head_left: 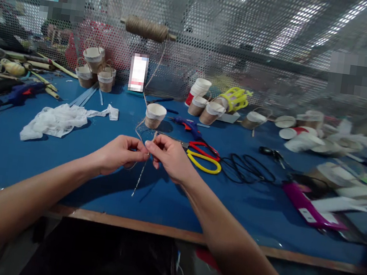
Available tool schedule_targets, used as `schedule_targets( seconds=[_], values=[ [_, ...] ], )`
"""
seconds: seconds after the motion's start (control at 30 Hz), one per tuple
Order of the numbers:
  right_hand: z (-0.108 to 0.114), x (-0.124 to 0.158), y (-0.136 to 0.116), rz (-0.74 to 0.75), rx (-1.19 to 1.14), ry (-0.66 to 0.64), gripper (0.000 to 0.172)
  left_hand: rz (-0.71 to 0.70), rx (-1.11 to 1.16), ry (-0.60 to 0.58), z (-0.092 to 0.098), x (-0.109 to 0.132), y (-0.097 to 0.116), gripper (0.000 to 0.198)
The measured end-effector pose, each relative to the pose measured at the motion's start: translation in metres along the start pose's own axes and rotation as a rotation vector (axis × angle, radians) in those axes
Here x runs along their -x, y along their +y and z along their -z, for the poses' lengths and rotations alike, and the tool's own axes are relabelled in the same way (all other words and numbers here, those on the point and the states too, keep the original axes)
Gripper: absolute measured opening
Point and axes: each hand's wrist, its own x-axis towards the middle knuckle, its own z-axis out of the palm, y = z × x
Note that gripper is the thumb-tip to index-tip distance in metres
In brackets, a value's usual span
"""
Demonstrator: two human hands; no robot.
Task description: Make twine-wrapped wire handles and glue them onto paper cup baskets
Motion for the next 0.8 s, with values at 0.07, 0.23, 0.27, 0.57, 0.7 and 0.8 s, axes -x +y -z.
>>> schedule_targets(
  seconds=[0.07, 0.23, 0.27, 0.57, 0.7, 0.8],
  values=[
    [-0.001, 0.000, 0.001, -0.003, -0.009, 0.005, 0.027, -0.002, 0.002, -0.008, 0.000, 0.000, -0.001, 0.016],
    [0.000, 0.000, -0.001, -0.016, -0.173, -0.064, 0.023, 0.040, 0.102, -0.055, 0.001, 0.002, 0.001, 0.017],
    [0.001, 0.000, -0.001, -0.021, -0.213, -0.089, 0.023, 0.048, 0.118, -0.062, 0.001, 0.002, 0.002, 0.018],
    [0.005, -0.001, 0.000, -0.023, -0.119, -0.077, 0.025, 0.016, -0.019, -0.052, 0.005, 0.002, 0.004, 0.013],
    [0.005, -0.001, 0.000, -0.017, -0.099, -0.086, 0.025, 0.007, -0.074, -0.108, 0.009, 0.003, 0.007, 0.012],
    [0.006, 0.000, 0.000, -0.023, -0.082, -0.102, 0.025, -0.022, -0.188, -0.130, 0.011, 0.003, 0.009, 0.012]
  ],
)
